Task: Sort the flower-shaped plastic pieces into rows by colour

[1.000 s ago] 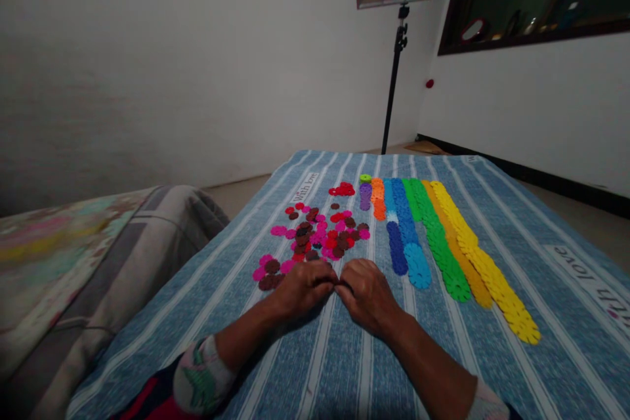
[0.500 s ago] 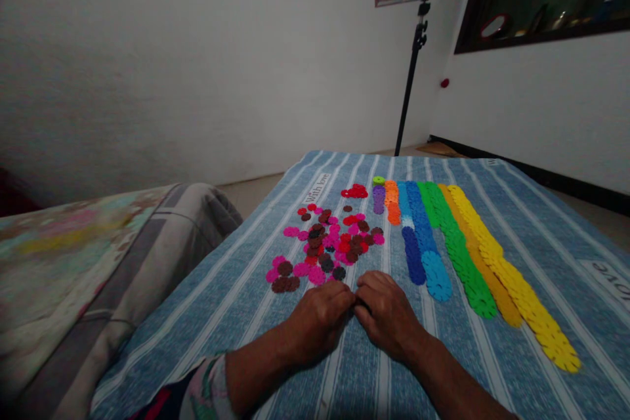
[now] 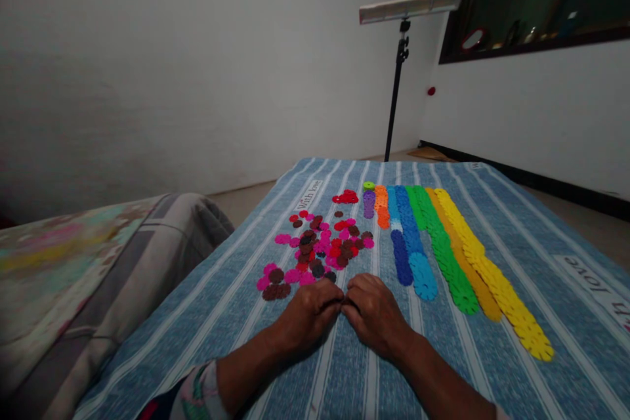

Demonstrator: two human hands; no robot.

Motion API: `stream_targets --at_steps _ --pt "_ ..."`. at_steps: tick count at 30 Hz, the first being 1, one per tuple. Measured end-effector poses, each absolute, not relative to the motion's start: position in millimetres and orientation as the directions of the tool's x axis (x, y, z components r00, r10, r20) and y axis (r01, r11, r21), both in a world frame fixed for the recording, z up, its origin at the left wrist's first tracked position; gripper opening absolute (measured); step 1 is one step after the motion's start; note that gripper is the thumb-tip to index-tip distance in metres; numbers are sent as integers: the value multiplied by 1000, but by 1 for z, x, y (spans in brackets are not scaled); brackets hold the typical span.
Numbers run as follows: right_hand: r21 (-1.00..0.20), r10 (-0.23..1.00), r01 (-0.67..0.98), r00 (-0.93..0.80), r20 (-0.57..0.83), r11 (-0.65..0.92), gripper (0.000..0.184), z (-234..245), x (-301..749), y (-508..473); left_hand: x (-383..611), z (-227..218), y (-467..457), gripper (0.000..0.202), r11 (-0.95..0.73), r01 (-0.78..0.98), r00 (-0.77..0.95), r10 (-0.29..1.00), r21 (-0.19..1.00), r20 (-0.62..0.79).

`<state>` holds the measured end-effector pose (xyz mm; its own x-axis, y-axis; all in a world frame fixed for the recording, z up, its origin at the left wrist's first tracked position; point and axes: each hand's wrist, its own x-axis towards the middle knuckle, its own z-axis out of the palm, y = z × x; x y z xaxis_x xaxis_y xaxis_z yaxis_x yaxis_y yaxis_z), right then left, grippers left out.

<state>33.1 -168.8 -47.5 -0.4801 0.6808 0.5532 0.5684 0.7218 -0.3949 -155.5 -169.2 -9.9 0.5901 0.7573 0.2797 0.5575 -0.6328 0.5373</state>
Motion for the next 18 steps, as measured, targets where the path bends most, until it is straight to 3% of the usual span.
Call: stream_targets --at_steps 5,10,18 --pt "-392 692 585 -476 543 710 9 -46 31 -169 -157 -11 -166 23 -622 554 581 765 553 278" --pt "-352 710 632 -499 496 690 7 -43 41 -179 -158 -1 -162 24 -552 510 560 796 660 232" --pt "-281 623 574 -572 533 769 9 -43 70 -194 -137 22 -115 22 -424 494 499 853 759 152"
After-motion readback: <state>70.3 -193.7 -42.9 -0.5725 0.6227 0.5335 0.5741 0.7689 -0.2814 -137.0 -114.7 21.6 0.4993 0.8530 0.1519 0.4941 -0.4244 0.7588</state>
